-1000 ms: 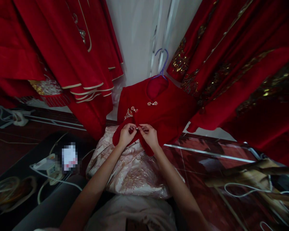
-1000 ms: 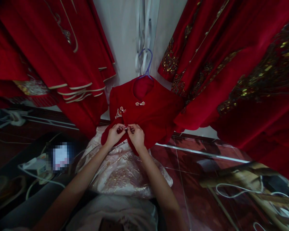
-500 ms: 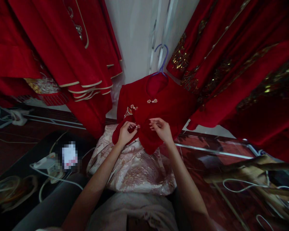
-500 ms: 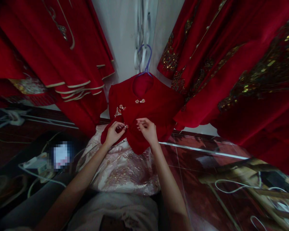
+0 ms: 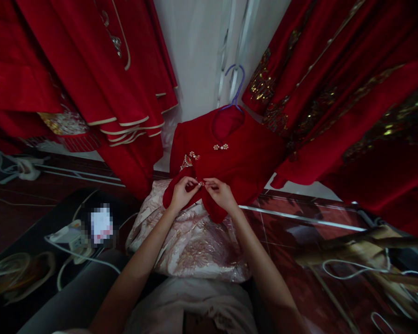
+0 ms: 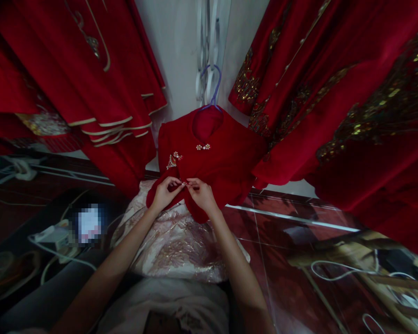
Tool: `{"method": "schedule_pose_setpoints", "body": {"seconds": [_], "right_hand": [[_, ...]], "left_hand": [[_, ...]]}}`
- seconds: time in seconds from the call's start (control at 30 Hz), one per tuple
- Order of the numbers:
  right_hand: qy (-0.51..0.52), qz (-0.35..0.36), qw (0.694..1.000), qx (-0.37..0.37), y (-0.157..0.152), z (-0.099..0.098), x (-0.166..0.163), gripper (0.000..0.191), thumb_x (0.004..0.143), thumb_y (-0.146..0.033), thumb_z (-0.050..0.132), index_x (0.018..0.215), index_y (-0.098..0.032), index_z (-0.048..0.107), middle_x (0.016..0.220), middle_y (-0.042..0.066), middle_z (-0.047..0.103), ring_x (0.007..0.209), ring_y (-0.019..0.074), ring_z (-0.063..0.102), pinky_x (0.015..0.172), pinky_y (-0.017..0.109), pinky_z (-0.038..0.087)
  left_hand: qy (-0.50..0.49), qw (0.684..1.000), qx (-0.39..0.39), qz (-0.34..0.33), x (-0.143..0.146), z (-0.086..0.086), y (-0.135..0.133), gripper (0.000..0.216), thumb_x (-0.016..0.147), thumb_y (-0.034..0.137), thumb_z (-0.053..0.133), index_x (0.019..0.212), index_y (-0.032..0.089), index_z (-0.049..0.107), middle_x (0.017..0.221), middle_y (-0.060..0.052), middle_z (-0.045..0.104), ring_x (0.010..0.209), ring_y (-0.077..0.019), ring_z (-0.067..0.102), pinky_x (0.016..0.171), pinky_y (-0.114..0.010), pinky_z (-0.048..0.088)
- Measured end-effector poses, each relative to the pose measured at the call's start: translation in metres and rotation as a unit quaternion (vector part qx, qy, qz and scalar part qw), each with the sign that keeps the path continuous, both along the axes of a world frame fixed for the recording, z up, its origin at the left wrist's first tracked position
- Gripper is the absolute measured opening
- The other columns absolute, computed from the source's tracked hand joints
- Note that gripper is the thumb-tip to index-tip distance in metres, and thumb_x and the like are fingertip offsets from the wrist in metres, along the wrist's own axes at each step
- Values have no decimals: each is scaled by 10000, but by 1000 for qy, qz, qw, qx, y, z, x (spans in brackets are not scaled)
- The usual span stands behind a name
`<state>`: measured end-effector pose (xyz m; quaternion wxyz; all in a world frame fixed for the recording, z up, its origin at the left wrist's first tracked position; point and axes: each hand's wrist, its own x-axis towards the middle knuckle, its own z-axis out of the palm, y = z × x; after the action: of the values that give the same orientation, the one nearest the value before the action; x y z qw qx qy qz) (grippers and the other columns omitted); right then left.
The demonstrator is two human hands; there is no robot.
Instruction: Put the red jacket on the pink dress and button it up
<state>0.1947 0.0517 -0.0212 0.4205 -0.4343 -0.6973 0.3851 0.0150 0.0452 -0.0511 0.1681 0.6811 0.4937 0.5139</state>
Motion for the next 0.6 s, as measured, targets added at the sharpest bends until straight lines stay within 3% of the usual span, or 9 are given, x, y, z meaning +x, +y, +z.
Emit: {"method": "schedule_pose_setpoints", "body": {"seconds": [0.27, 0.33, 0.47, 0.53, 0.6], "right_hand": [[0, 5, 1000, -15, 0, -1, 0, 248, 813, -211, 579, 1051, -187, 645, 959, 55, 701, 848, 141, 669, 753, 281, 554], [-2, 10, 1000, -18, 0, -2, 0, 270, 788, -219, 607, 1055, -180, 624, 939, 53, 687, 827, 141, 654, 719, 276, 547], [-21, 0, 1000, 0, -1, -5, -4, 258, 723, -217, 670, 966, -189, 586, 879, 24, 652, 787, 133, 610, 695, 267, 519], [-32, -8, 999, 12, -1, -6, -5, 236, 713, -216, 676, 927, -191, 580, 888, 25, 635, 783, 133, 589, 697, 268, 507], [-38, -8, 999, 20, -1, -7, -6, 221, 718, -216, 669, 922, -188, 587, 905, 31, 620, 781, 132, 576, 700, 271, 501]], "left_hand": [[-30, 999, -24, 1, 2, 0, -4, 157, 832, 348, 628, 862, 194, 625, 822, -8, 663, 752, -133, 597, 729, -270, 470], [-35, 998, -53, -32, -1, 5, -1, 173, 850, 365, 598, 845, 197, 641, 828, -13, 682, 771, -142, 611, 752, -283, 477], [3, 978, -145, -152, -17, 27, 21, 229, 872, 382, 555, 789, 193, 654, 772, -18, 685, 742, -159, 625, 741, -304, 496], [3, 985, -123, -117, -27, 43, 39, 200, 864, 373, 559, 841, 185, 623, 769, -19, 639, 698, -149, 594, 699, -302, 495], [50, 996, -43, -53, -36, 62, 54, 211, 864, 353, 565, 994, 191, 602, 900, -41, 595, 779, -153, 572, 740, -314, 495]]}}
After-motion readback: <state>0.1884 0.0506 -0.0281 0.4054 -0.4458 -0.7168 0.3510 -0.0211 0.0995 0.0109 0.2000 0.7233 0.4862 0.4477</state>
